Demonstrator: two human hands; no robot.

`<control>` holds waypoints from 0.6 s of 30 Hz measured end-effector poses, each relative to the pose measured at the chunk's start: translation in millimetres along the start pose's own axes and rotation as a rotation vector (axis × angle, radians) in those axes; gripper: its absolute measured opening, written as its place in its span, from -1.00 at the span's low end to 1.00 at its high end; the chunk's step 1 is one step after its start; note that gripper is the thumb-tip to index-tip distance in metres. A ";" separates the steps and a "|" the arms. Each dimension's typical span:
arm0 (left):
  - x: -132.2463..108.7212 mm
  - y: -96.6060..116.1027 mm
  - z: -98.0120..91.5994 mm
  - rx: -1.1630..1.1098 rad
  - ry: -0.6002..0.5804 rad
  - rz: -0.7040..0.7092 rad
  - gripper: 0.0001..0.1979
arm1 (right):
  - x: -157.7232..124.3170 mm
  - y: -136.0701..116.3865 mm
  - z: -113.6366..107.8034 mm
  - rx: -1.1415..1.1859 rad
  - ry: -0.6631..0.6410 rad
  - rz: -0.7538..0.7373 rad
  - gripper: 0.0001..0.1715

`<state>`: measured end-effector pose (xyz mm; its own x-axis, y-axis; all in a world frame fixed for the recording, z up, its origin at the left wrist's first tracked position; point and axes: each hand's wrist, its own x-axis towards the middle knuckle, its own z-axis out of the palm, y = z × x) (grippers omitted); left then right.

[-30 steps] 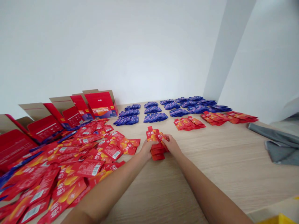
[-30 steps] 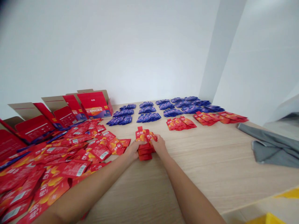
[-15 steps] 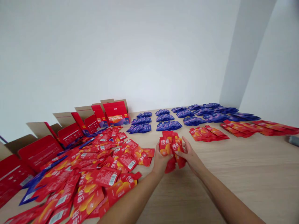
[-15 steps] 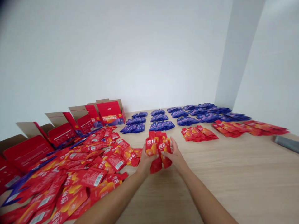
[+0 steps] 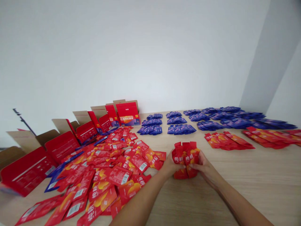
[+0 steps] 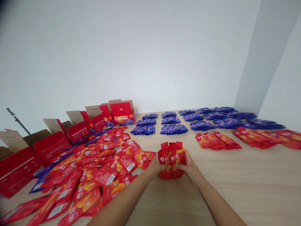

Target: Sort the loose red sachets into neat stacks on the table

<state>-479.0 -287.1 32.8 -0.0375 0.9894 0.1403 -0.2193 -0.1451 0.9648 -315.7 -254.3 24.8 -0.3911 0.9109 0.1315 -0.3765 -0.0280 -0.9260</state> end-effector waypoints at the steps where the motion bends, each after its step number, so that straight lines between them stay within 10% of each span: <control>1: 0.2 1.9 -0.1 -0.019 -0.022 0.000 -0.33 | -0.4 -0.5 1.2 -0.009 0.011 -0.002 -0.24; 18: -6.3 1.0 -0.5 -0.027 0.114 -0.051 -0.47 | 2.6 -2.4 0.5 -0.013 0.325 -0.094 -0.34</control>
<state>-479.4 -293.5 32.7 -0.1356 0.9887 0.0636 -0.2503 -0.0963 0.9634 -316.2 -252.0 27.5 -0.0657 0.9929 0.0987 -0.3865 0.0659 -0.9199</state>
